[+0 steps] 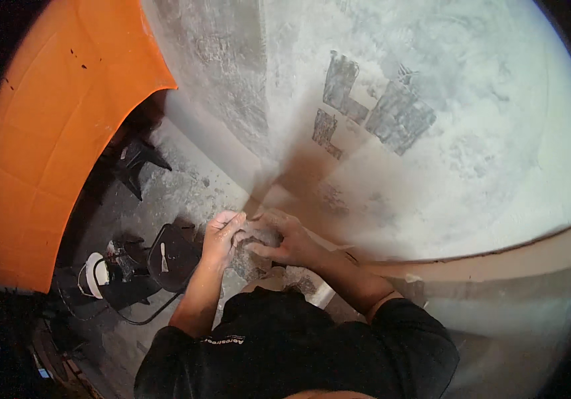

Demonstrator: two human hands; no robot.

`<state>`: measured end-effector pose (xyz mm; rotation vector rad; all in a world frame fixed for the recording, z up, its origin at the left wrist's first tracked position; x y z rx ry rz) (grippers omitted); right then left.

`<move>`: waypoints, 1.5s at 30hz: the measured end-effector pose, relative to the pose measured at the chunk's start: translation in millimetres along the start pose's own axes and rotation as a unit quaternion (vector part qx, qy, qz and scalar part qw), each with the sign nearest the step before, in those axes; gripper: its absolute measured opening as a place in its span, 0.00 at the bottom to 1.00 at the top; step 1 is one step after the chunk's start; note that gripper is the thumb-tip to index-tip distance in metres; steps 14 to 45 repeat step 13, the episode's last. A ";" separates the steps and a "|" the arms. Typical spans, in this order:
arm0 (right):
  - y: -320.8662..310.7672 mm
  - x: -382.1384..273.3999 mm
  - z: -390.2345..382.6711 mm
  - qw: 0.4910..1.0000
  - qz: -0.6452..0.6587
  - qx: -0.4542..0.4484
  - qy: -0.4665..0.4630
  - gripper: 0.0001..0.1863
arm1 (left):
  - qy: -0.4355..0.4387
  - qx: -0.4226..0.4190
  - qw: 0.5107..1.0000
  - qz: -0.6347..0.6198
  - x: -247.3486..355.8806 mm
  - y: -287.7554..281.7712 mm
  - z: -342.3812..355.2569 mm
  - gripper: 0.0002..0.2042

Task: Repairing holes and cracks in a wall using putty and sandpaper.

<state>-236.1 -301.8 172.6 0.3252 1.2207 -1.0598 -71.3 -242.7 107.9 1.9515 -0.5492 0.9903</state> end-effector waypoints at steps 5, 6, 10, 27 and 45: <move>13.5 -9.8 -5.1 0.975 -0.180 0.113 -0.069 0.17 | 0.063 0.043 0.993 0.085 19.4 21.7 1.7 0.08; 14.2 -18.2 -11.8 0.933 -0.273 0.187 -0.142 0.17 | 0.106 0.034 0.986 0.127 21.9 26.1 2.8 0.09; 6.1 -25.8 -27.4 0.917 -0.270 0.274 -0.105 0.15 | 0.063 -0.034 0.986 0.149 23.4 61.1 -4.3 0.08; -20.0 -5.6 -40.4 0.894 -0.288 0.311 -0.144 0.23 | 0.156 -0.155 0.958 0.184 21.9 94.9 -1.0 0.09; -20.0 -5.6 -40.4 0.894 -0.288 0.311 -0.144 0.23 | 0.156 -0.155 0.958 0.184 21.9 94.9 -1.0 0.09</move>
Point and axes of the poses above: each hand's wrist, its own z-axis towards the middle knuckle, its own y-axis out of the palm, x = y × z, the point moved 4 cm from there along z, towards the middle knuckle, and after that the axes turned 12 degrees about x, right-handed, at the moved point
